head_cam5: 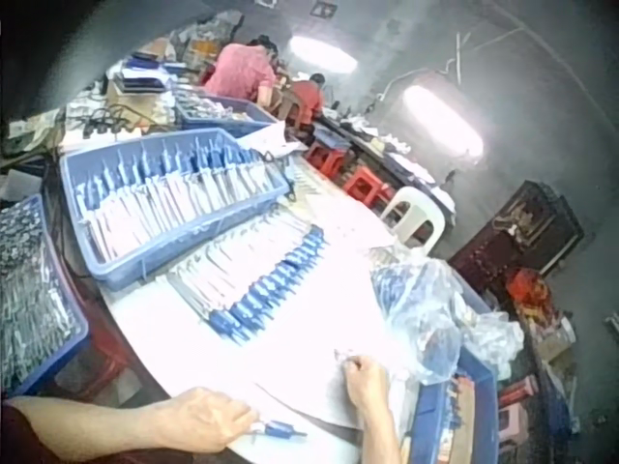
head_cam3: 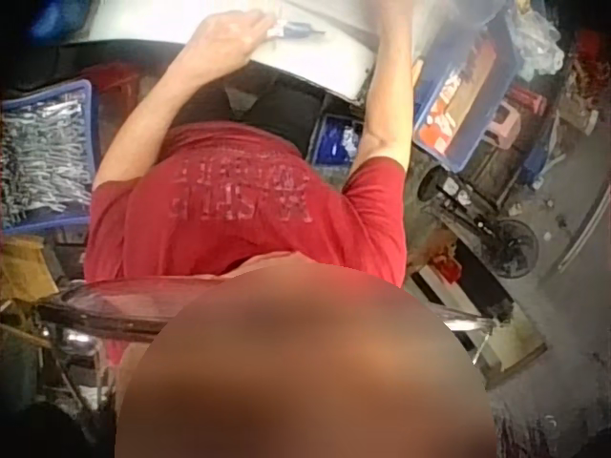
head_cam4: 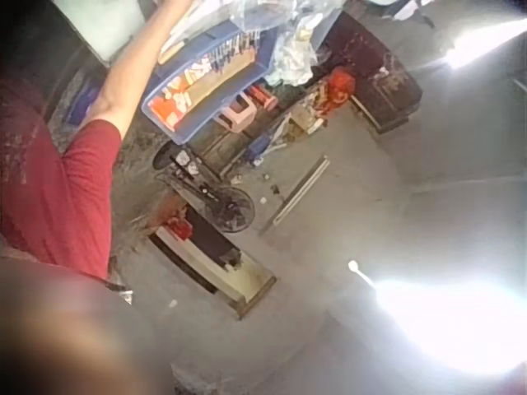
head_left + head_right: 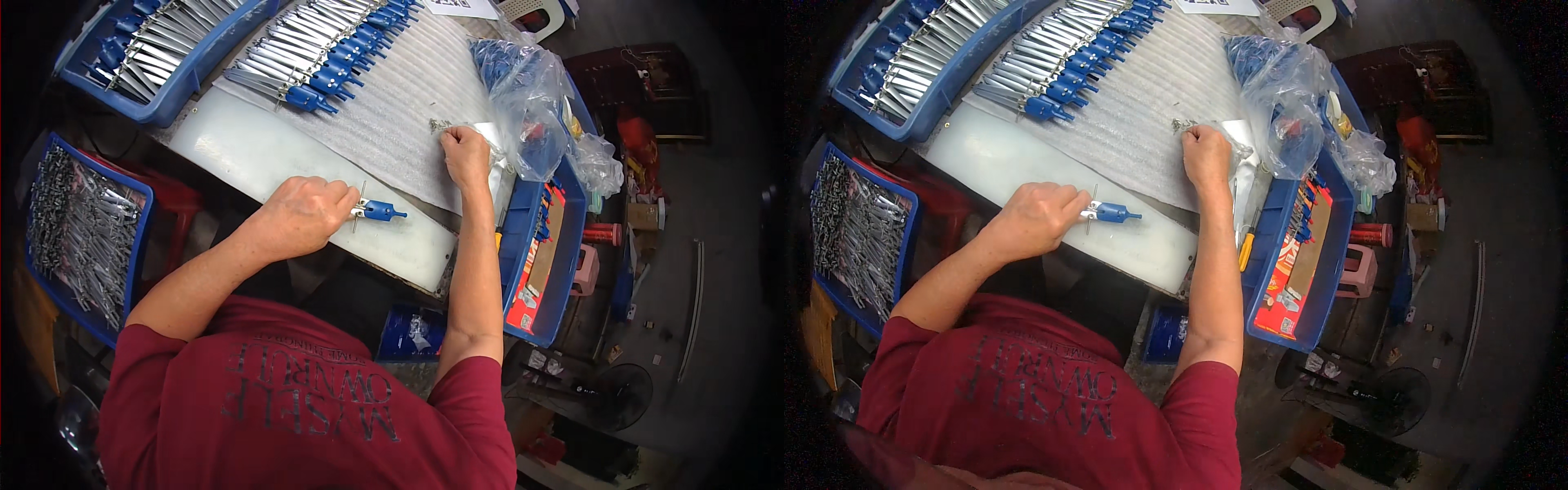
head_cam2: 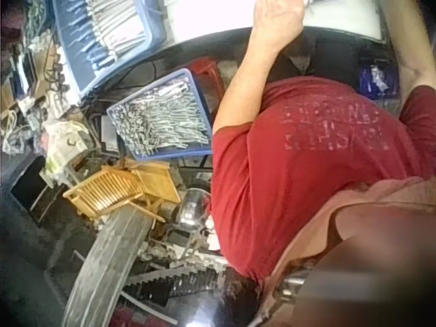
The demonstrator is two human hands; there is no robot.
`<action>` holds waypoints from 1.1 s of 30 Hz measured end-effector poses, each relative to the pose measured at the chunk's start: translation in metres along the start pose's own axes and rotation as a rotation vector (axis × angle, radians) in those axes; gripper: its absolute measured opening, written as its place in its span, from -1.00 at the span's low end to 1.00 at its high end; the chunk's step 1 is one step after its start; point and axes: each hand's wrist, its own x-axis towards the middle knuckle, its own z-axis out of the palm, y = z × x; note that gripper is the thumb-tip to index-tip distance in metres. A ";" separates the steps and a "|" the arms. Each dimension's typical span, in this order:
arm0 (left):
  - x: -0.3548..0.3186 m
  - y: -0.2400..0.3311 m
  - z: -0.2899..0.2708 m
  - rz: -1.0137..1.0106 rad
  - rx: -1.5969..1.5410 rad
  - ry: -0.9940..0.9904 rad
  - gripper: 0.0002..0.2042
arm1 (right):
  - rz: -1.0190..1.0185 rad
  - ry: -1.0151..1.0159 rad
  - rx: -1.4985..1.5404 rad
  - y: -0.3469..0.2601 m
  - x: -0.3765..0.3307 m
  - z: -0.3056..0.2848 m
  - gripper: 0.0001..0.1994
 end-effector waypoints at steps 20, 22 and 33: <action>0.000 -0.001 0.002 -0.012 -0.016 -0.004 -0.86 | 0.078 -0.192 -0.210 -0.016 0.023 0.006 -0.80; 0.000 0.000 0.001 -0.015 0.016 -0.020 -0.86 | 0.089 -0.202 -0.226 -0.016 0.024 0.007 -0.80; -0.001 0.002 0.002 -0.007 0.006 -0.001 -0.87 | -0.056 -0.108 -0.179 0.006 0.014 0.009 -0.78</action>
